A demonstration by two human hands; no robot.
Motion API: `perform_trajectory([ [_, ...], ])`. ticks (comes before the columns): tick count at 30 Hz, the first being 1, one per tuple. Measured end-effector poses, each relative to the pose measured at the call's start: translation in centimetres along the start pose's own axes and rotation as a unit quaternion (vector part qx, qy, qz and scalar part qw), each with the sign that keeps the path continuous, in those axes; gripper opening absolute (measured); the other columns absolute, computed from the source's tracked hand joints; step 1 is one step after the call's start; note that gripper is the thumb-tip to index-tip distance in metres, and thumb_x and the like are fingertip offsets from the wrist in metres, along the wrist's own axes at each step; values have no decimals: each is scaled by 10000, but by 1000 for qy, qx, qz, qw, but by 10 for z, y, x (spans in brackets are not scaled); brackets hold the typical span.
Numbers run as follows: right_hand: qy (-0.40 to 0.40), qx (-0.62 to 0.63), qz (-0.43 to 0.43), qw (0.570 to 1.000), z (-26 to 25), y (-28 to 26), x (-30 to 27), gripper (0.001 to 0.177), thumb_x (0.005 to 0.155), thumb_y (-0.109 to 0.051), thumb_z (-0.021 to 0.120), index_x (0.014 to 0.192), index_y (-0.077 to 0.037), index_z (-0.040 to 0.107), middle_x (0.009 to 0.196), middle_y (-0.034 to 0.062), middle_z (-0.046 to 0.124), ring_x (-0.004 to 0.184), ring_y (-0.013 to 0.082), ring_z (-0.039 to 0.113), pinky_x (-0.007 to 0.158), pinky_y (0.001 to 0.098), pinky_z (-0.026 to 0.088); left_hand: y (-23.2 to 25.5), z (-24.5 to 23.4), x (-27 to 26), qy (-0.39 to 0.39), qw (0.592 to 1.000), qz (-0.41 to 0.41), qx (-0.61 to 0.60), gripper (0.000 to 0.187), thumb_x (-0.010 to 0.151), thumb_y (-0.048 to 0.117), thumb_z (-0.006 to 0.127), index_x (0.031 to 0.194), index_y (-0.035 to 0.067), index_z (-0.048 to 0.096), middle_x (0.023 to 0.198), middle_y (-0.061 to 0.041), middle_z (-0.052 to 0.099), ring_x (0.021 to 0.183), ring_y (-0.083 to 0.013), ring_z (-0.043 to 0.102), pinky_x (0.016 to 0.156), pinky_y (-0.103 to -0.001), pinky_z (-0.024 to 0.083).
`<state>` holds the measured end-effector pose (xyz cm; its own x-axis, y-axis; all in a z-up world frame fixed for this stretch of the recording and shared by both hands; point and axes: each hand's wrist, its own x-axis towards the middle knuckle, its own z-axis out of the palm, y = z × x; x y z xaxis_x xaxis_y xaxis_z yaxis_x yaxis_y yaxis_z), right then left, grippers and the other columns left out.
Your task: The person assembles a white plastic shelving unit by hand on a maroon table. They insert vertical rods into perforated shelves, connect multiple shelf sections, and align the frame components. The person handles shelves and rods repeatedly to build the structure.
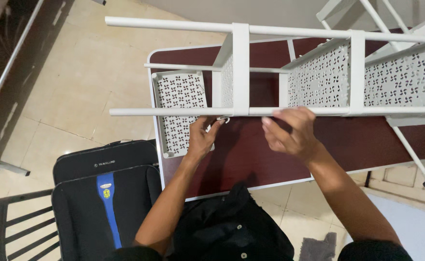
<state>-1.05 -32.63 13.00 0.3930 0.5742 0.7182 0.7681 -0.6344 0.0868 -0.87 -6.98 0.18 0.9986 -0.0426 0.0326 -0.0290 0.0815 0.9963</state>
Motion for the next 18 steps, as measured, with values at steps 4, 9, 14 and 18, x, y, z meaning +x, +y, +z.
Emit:
perform_trajectory([
  [4,-202,78,114,970,17,-9,-74,322,1033,-180,742,1301,-109,577,1249,99,619,1195,249,592,1103,433,456,9,-1,6,-9,1000,7,-4,246,944,5,718,1179,-53,672,1101,-140,762,1056,-189,727,960,-318,579],
  [9,-364,35,277,889,74,28,-132,677,919,-314,688,1426,71,456,1365,356,502,1263,510,471,1088,567,381,5,-3,2,-31,998,31,40,237,977,39,698,1195,-48,666,1122,-162,766,1066,-202,750,950,-317,589],
  [14,-530,20,307,790,100,39,-139,641,952,-329,651,1458,15,457,1316,288,570,1275,445,503,1132,550,338,14,-5,3,-30,983,97,153,199,980,55,724,1167,-11,721,1069,-180,768,955,-231,761,841,-342,593],
  [18,-528,-1,273,804,106,38,-142,415,924,-313,645,1279,-104,590,1202,227,651,1200,405,581,1075,543,407,26,1,-1,-35,987,88,129,198,990,49,677,1178,-9,697,1071,-174,743,931,-231,735,816,-329,584],
])
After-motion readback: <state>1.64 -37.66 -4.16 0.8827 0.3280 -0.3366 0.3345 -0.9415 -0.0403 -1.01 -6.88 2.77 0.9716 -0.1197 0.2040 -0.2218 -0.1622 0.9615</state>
